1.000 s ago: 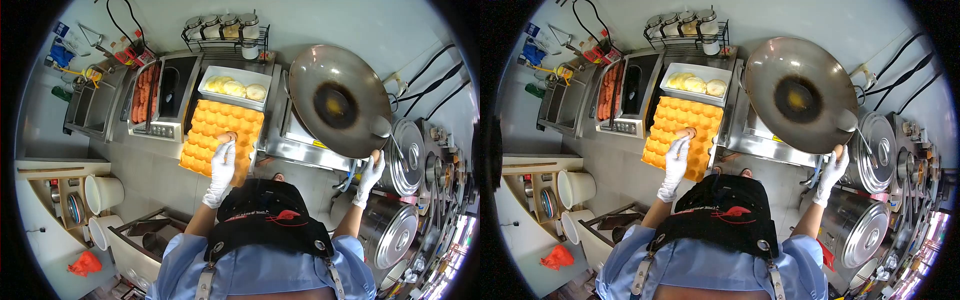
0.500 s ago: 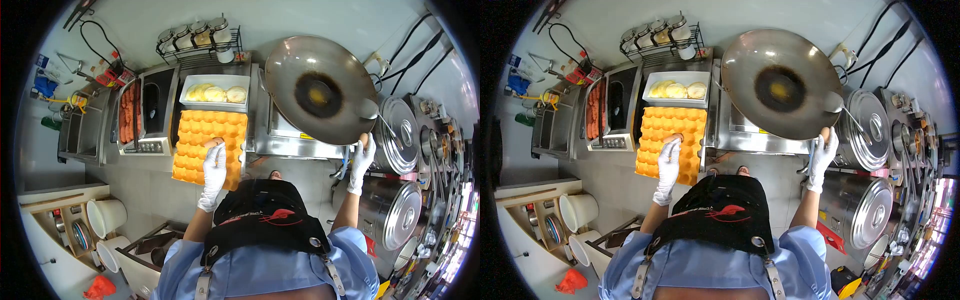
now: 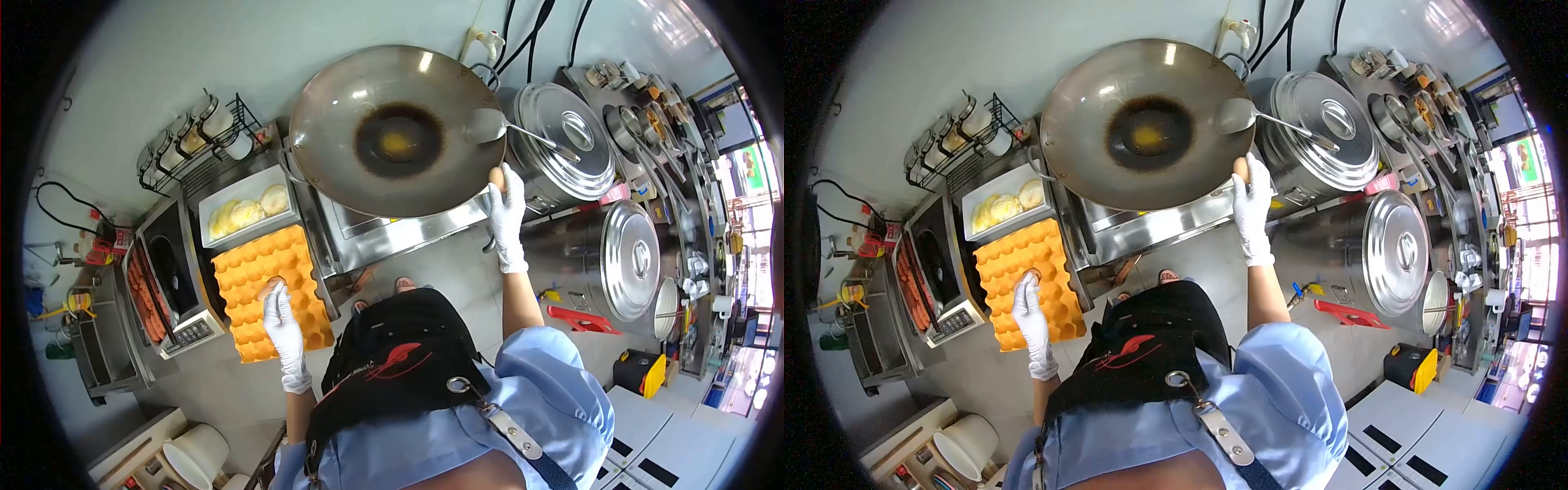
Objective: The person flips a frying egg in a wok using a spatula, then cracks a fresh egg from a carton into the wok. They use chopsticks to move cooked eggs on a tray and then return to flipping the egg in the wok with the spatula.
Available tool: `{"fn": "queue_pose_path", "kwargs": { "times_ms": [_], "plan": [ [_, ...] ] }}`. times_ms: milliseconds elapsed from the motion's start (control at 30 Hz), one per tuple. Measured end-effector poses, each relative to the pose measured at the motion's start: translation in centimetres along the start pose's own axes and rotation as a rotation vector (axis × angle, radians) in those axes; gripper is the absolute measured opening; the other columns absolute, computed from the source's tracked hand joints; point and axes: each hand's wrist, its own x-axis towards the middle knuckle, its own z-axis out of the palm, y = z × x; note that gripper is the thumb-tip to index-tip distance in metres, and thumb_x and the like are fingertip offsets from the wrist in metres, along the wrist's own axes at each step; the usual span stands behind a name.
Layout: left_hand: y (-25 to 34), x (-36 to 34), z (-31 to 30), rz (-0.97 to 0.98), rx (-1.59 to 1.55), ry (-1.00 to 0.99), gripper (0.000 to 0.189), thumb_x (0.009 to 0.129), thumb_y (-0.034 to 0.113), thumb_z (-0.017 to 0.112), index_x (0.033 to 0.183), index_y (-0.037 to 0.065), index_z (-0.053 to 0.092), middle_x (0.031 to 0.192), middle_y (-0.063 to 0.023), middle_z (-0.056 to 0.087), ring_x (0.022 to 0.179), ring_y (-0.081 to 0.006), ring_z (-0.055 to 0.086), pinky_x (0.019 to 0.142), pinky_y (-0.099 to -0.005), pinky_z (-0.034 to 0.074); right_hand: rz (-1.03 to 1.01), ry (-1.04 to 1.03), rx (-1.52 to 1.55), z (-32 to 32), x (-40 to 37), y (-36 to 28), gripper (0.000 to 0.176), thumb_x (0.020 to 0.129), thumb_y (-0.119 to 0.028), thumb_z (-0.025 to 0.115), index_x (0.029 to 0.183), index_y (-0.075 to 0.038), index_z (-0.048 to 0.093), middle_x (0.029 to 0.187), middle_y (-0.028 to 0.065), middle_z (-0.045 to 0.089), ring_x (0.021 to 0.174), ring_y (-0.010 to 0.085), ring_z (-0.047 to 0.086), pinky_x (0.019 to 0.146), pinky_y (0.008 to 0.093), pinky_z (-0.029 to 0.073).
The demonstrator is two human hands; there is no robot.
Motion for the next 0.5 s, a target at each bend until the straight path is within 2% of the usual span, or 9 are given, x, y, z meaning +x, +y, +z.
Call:
{"fn": "queue_pose_path", "kwargs": {
  "times_ms": [400, 500],
  "plan": [
    [2.9, 1.7, 3.5, -0.004, 0.032, -0.093, 0.020, 0.092, 0.008, 0.048, 0.108, -0.001, 0.057, 0.104, -0.0063, 0.057, 0.093, -0.0142, 0.055, 0.084, -0.0258, 0.044, 0.099, 0.017, 0.092, -1.0, 0.3, 0.1, 0.044, 0.077, -0.001, 0.063, 0.119, -0.001, 0.051, 0.113, 0.0162, 0.054, 0.102, 0.0293, 0.053, 0.090, 0.0344, 0.041],
    [3.5, 2.1, 4.3, 0.008, 0.013, -0.106, 0.020, 0.092, 0.007, 0.047, 0.108, -0.001, 0.057, 0.103, -0.0068, 0.058, 0.092, -0.0146, 0.055, 0.084, -0.0256, 0.044, 0.064, 0.036, 0.070, -1.3, 0.7, -0.3, 0.043, 0.077, -0.002, 0.064, 0.119, 0.000, 0.051, 0.113, 0.0162, 0.054, 0.103, 0.0294, 0.053, 0.090, 0.0345, 0.041]
  ]
}}
